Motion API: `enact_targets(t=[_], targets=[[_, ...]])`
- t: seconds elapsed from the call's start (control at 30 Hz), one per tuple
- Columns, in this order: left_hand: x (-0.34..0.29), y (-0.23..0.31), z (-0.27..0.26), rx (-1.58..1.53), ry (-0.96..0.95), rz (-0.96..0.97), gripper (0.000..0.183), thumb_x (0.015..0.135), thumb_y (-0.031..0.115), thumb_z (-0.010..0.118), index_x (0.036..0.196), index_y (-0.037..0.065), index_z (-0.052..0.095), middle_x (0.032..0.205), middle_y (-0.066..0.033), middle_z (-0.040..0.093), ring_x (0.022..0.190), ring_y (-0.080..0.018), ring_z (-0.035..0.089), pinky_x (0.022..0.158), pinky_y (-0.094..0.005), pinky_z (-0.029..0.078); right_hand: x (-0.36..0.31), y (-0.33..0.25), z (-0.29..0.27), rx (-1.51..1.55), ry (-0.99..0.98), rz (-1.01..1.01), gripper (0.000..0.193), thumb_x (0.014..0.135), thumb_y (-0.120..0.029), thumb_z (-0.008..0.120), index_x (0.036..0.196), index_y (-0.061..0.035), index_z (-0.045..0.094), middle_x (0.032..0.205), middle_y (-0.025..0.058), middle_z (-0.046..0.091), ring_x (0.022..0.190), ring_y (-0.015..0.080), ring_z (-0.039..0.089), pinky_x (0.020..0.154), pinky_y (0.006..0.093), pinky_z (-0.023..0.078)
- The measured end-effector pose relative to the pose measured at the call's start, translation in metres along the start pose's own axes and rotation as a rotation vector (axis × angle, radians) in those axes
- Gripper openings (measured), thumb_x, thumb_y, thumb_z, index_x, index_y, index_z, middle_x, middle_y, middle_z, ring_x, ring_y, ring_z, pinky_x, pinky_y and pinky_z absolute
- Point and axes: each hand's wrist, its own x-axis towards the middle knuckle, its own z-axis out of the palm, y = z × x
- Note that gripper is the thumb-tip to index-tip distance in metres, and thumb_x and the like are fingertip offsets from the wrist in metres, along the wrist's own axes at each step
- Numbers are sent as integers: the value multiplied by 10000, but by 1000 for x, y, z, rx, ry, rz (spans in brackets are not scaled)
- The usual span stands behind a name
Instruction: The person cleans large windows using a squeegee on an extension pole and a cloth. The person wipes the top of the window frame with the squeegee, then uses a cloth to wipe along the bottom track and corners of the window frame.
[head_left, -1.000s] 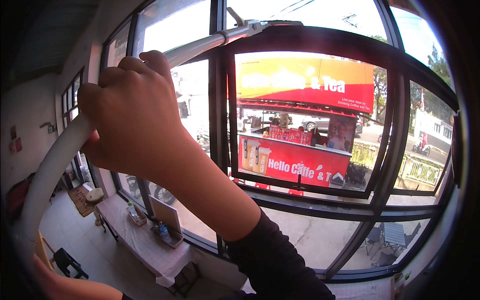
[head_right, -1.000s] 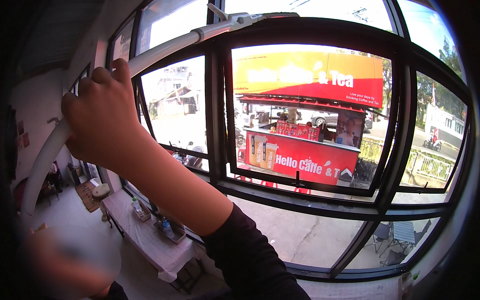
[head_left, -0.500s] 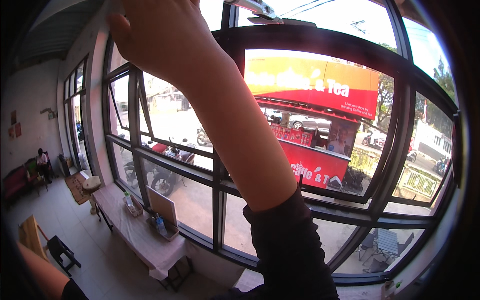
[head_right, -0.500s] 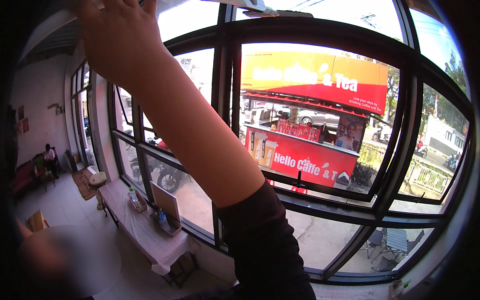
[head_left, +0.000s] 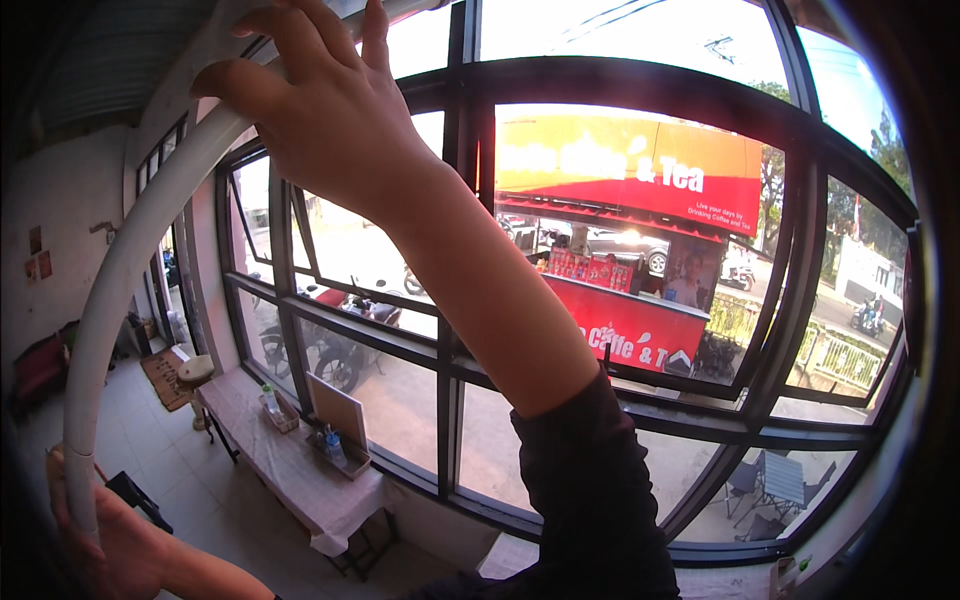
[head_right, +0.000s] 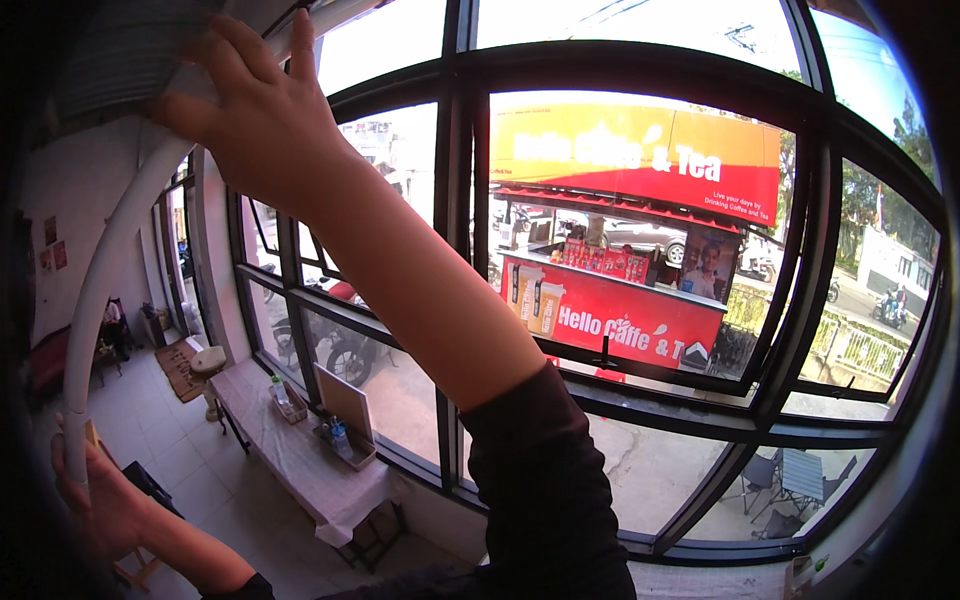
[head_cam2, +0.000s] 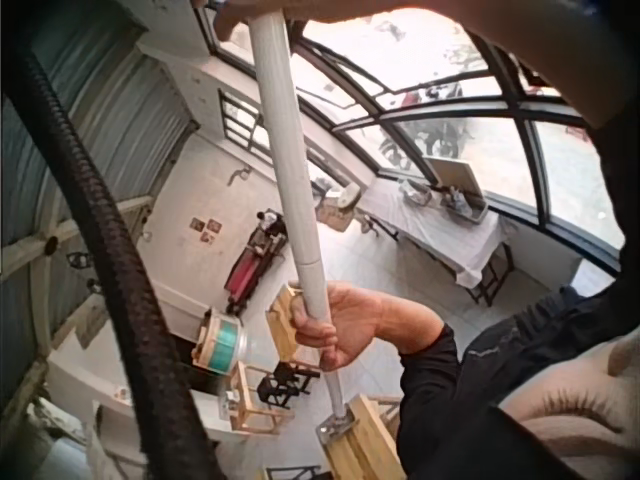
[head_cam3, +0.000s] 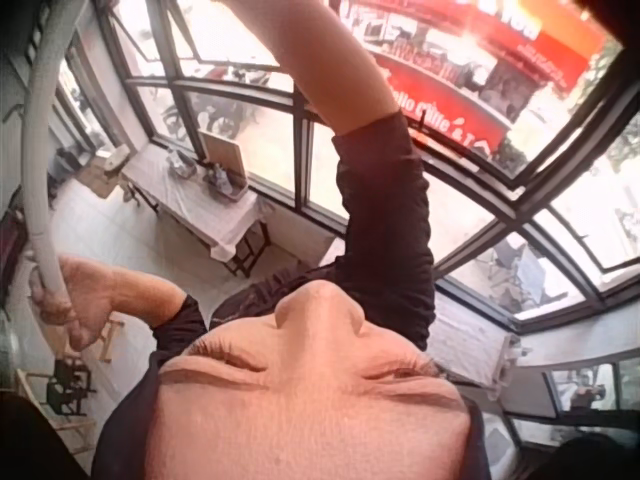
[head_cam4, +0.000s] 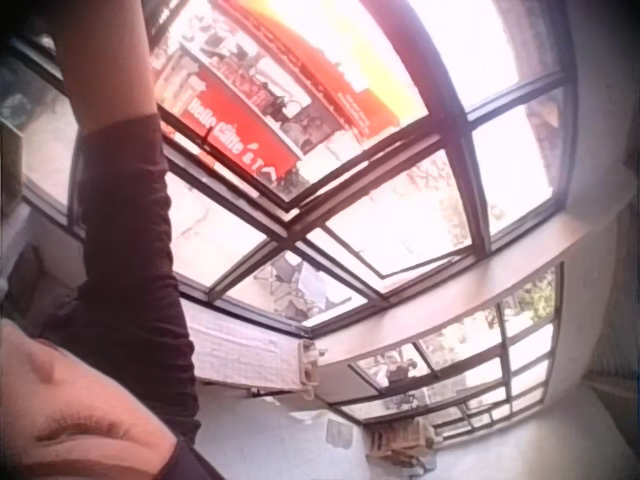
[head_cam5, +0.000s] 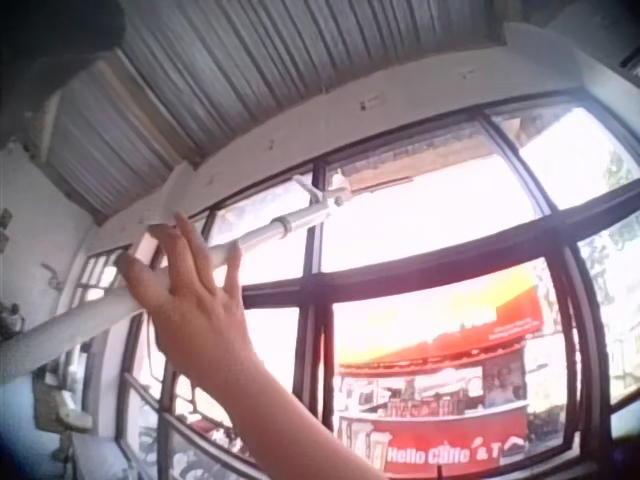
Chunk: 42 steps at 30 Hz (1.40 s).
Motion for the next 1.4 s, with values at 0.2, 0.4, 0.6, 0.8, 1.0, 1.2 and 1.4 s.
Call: enact_targets(t=[0.2,0.4,0.6,0.8,1.0,1.2,1.4], targets=[[-62,-36,-27,-318,32,-307,211,585,112,547,543,133,342,641,15,388,1055,-178,405,1133,-391,54,-31,13,-6,177,-225,271,290,707,-80,629,939,-250,592,1164,86,459,1244,320,319,994,645,164],[-91,-70,-25,-348,20,-446,202,646,156,593,614,114,398,767,-9,431,1175,-218,347,1086,-362,169,-65,34,-14,141,-302,326,277,726,-41,610,946,-210,598,1209,122,420,1255,370,282,999,634,183],[-115,-72,-38,-276,12,-513,160,671,191,603,714,100,478,946,-50,510,1244,-248,316,1097,-391,160,-104,23,-18,204,-320,371,219,692,-8,645,823,-181,618,1210,80,470,1267,394,276,973,498,344],[-188,-13,-115,-285,308,-1167,506,814,407,486,1183,61,506,1293,-191,427,1229,-315,388,1013,-473,311,-163,-34,-17,413,-302,264,158,628,-86,700,738,-165,618,921,12,568,1111,303,446,918,611,269],[-244,95,-214,170,325,-1932,622,799,518,463,1125,-6,539,1191,-232,506,1124,-346,479,896,-460,390,-241,-115,-25,611,-282,151,182,694,-179,653,865,-241,638,961,2,523,1070,146,473,856,625,293],[-128,-11,-140,836,-494,-1330,596,721,391,623,1184,51,461,1240,-97,435,1049,-190,498,862,-340,374,-285,-240,-51,847,-298,140,309,691,9,667,911,-195,596,946,-31,540,952,89,474,768,490,305],[-157,-69,-78,529,-408,-1497,476,780,261,671,1119,-6,470,951,-124,583,776,-157,583,624,-291,460,-310,-374,-111,2087,-770,1100,133,741,-12,599,817,-118,575,904,14,524,951,162,481,852,339,388]])
